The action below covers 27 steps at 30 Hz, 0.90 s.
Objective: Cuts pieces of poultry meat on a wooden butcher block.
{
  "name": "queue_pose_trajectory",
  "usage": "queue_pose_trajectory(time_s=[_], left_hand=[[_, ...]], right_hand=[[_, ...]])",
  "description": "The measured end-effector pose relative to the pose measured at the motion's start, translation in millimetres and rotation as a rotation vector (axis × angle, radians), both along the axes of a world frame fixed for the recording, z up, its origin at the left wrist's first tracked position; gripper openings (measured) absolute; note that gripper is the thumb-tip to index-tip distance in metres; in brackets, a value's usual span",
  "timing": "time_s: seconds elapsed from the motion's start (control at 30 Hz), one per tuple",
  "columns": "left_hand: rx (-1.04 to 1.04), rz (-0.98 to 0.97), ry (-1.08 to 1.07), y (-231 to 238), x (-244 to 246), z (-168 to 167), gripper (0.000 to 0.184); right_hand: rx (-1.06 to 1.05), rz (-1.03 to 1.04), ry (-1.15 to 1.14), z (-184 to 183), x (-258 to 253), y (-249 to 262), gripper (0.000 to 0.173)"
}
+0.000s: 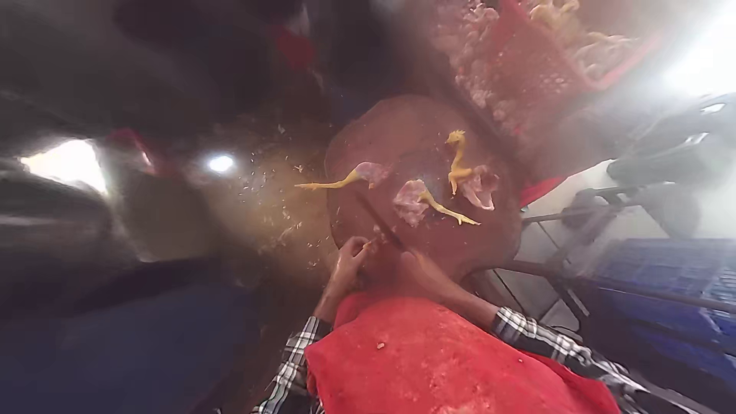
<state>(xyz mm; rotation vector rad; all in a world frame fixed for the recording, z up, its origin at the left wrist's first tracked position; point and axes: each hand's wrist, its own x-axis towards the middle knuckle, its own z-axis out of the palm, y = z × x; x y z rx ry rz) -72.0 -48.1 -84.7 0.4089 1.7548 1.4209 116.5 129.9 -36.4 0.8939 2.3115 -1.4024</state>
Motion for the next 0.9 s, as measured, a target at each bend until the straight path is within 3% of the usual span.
queue_pose_trajectory(time_s=[0.03,0.1,0.17,0.27,0.37,0.43,0.57,0.67,0.77,0.83,0.9], left_hand=[[0.050,-0.024,-0.009,2.8,-19.0,6.4,0.037],[-0.026,-0.028,0.215,12.5,-64.4,9.5,0.039],[-0.202,-0.044,0.522,34.4,-114.4,10.1,0.040],[-0.411,-0.223,0.820,79.2,-157.2,12.9,0.049],[-0.573,-0.365,0.953,109.0,-164.1,6.1,0.041],[-0.677,-0.528,0.753,109.9,-157.5,37.2,0.046],[-0.493,-0.463,0.344,72.8,-138.2,27.4,0.052],[-0.378,-0.292,0.104,16.4,-81.8,42.9,0.044],[-0.217,-0.004,-0.236,-7.2,-13.1,53.5,0.042],[-0.132,0.173,-0.425,-1.6,27.9,41.2,0.042],[-0.102,0.258,-0.557,8.8,53.8,22.4,0.042]], right_hand=[[0.013,-0.050,0.058,3.1,5.9,-3.3,0.069],[-0.039,-0.122,0.138,3.8,22.1,-11.7,0.078],[-0.173,-0.080,0.054,4.4,32.1,-14.4,0.070],[-0.380,-0.076,-0.183,-6.4,38.7,-11.4,0.059],[-0.498,-0.383,-0.155,-13.5,43.2,-12.5,0.061],[-0.361,-0.539,-0.134,-8.0,37.4,-13.4,0.062],[-0.027,-0.403,0.034,-13.2,54.9,-5.9,0.061],[-0.144,-0.181,-0.118,-7.1,75.0,18.7,0.064],[-0.221,-0.137,-0.134,-7.2,65.0,33.7,0.060],[-0.170,-0.095,0.019,20.7,41.7,39.3,0.059],[-0.188,-0.046,0.343,73.3,6.0,39.0,0.066]])
